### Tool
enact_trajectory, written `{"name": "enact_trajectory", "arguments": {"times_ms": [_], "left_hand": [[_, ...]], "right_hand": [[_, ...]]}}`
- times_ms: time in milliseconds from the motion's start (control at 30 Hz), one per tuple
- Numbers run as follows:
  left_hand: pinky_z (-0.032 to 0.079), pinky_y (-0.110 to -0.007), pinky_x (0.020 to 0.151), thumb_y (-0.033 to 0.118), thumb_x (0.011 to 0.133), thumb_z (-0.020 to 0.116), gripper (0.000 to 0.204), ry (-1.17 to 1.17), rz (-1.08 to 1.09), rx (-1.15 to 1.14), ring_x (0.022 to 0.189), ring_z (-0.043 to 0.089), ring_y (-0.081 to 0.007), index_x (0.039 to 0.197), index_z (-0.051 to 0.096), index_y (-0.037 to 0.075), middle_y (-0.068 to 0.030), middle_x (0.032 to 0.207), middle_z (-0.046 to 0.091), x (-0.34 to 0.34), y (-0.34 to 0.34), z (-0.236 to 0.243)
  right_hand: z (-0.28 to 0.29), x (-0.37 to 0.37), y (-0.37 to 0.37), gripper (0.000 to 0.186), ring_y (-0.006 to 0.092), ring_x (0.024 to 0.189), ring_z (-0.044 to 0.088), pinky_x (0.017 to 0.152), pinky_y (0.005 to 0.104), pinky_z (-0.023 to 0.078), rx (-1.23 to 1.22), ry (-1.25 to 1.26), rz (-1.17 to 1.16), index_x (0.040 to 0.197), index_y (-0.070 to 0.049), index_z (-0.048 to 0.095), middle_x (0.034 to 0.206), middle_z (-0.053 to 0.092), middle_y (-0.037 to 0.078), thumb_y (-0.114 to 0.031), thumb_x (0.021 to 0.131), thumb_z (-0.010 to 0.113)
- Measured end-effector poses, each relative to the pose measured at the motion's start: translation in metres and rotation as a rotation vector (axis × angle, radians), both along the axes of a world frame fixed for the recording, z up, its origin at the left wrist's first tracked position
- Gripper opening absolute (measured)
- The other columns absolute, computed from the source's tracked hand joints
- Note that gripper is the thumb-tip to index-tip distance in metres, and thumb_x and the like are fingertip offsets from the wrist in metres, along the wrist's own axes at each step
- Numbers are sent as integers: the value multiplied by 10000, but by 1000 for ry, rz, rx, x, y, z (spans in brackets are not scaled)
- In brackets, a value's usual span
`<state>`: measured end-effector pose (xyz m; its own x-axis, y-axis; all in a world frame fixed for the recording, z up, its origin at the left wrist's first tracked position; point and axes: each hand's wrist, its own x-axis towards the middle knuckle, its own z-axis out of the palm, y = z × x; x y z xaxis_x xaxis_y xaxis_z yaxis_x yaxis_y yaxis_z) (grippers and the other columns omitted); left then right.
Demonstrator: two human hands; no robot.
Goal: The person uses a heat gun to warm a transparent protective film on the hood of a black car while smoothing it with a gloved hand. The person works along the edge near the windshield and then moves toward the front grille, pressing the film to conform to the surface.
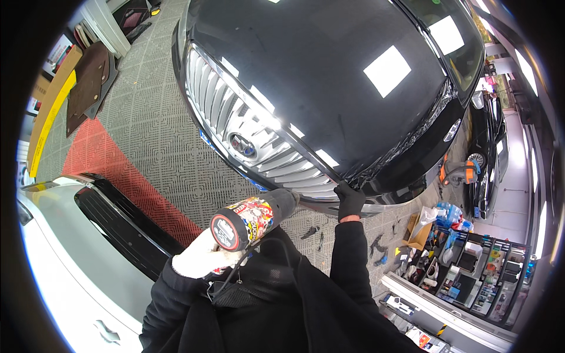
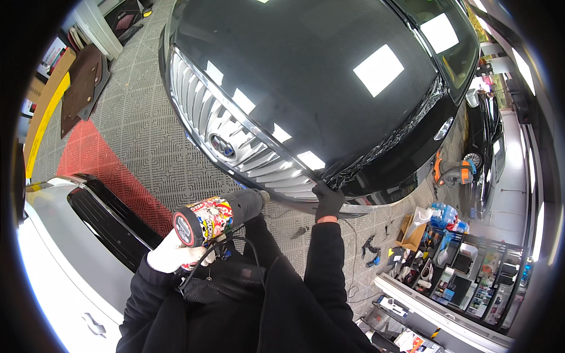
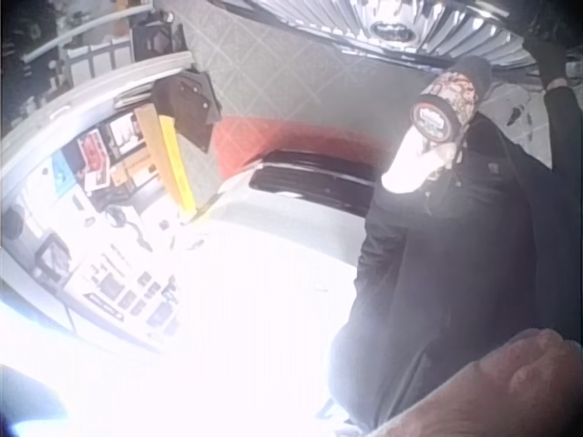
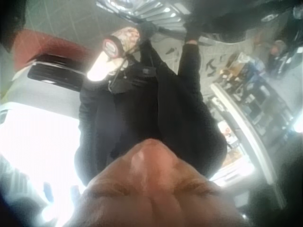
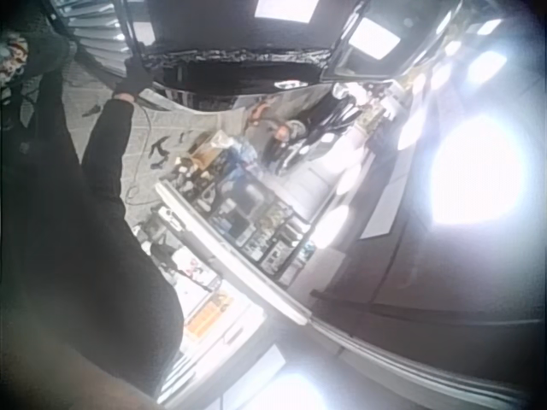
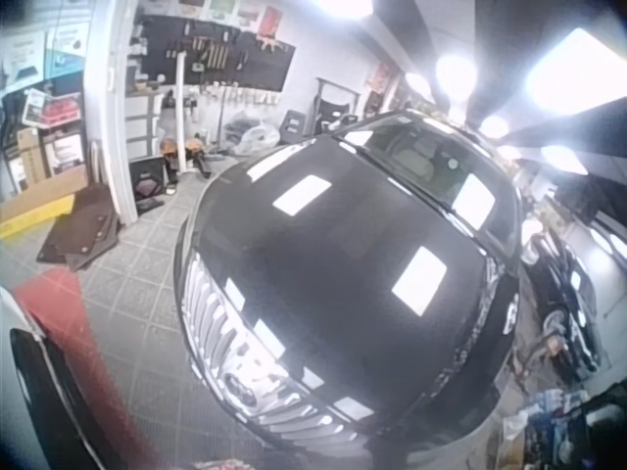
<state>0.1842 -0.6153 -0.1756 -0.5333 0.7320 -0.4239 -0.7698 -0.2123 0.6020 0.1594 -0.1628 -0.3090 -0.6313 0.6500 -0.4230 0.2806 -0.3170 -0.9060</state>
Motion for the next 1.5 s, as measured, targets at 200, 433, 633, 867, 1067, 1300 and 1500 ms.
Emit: {"name": "enact_trajectory", "arguments": {"times_ms": [200, 433, 633, 867, 1067, 1300, 1500], "left_hand": [[574, -291, 810, 186, 871, 867, 794, -3, 86, -18, 957, 685, -139, 1531, 489, -41, -113, 1295, 707, 2, 9, -2], [571, -289, 683, 245, 858, 903, 708, 38, 32, -38, 786, 717, -161, 1436, 595, -25, -97, 955, 773, 3, -3, -23], [515, -244, 589, 343, 841, 905, 652, -61, 160, -74, 693, 687, -118, 1333, 667, -12, -57, 815, 745, 16, 7, -57], [585, -401, 1073, 49, 813, 895, 923, -32, 85, -108, 1325, 639, -233, 1587, 393, 43, -122, 1470, 618, 35, 0, -83], [545, -454, 1141, 100, 923, 772, 773, -306, 215, 202, 1373, 609, -288, 1600, 401, 58, -139, 1535, 567, 48, 9, -108], [438, -463, 1222, 450, 880, 784, 809, 241, 122, -11, 1438, 554, -283, 1566, 504, 125, -98, 1541, 587, 55, 16, -109], [477, -428, 1212, 42, 847, 832, 915, 563, 12, -90, 1446, 552, -255, 1621, 345, 23, -132, 1585, 530, 44, 11, -113]], "right_hand": [[4, 7, -4, 255, 193, 801, 708, 760, 337, 634, 42, 16, 24, 1093, 4, 709, 945, 717, 54, -8, 868, 828], [11, -2, -17, 395, 119, 862, 648, 721, 301, 543, 467, -18, 36, 1188, -10, 727, 1015, 711, -4, -94, 834, 879], [5, -16, -22, 360, 123, 837, 647, 691, 300, 539, 340, -10, -54, 1184, -26, 722, 1002, 709, -1, -39, 843, 834], [8, -15, -9, 252, 165, 821, 685, 728, 327, 626, 416, 22, 56, 1119, 17, 688, 976, 699, 39, 23, 880, 766], [10, -9, -9, 241, 187, 876, 714, 778, 335, 643, 352, 100, 53, 1152, 50, 678, 1036, 704, 72, 30, 916, 722], [4, -7, -8, 208, 185, 840, 726, 779, 313, 632, 410, 57, 22, 1116, 81, 692, 1025, 726, 90, 21, 919, 719], [7, -5, -10, 165, 175, 839, 720, 750, 307, 621, 417, 70, 25, 1048, 93, 697, 972, 716, 79, 19, 909, 745]]}}
